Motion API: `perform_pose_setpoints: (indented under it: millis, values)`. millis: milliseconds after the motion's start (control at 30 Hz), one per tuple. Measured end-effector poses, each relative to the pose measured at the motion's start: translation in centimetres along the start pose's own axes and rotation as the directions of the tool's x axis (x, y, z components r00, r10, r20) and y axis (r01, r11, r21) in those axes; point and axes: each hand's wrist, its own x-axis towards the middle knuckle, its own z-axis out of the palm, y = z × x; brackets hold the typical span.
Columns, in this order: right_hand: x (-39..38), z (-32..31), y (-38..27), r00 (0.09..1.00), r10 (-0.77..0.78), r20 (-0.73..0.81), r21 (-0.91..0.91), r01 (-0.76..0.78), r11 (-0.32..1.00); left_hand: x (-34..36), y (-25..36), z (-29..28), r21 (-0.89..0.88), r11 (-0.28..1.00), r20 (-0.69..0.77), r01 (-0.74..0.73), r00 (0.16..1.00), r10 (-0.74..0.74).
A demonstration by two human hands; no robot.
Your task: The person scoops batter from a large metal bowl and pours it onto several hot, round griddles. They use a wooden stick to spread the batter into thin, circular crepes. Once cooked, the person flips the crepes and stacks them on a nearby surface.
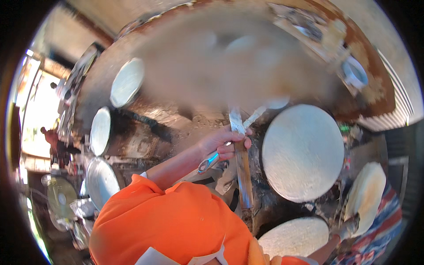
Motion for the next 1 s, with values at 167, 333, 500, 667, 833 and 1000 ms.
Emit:
perform_pose_setpoints:
  millis: [167,333,500,667,833,1000]
  values:
    - [8.0,-12.7,-19.0,0.878,0.288,0.381,-0.496,-0.069,0.866,-8.7,2.1,-5.8,0.057,0.974,-0.171,-0.217,0.96,0.224]
    - [9.7,-10.6,-33.0,0.998,-0.038,-0.058,-0.268,0.021,0.963,-16.3,5.8,-12.1,0.044,0.934,-0.194,-0.356,0.914,0.357]
    - [-1.7,-7.5,-64.0,0.796,-0.605,-0.01,0.313,0.577,0.754,-26.5,8.4,-19.4,0.095,0.878,-0.344,-0.469,0.812,0.471]
    - [-19.3,-14.9,-90.5,0.245,-0.965,-0.09,0.636,0.76,0.133,-35.7,10.7,-25.1,0.041,0.819,-0.549,-0.572,0.672,0.497]
    - [-26.8,-23.9,-102.5,0.035,-0.978,-0.205,0.793,0.592,-0.145,-43.4,9.6,-29.7,0.039,0.581,-0.711,-0.813,0.386,0.588]
    - [-31.3,-19.3,-111.7,-0.252,-0.958,-0.14,0.911,0.346,-0.224,-51.3,8.4,-28.2,0.282,0.598,-0.868,-0.75,0.065,0.492]
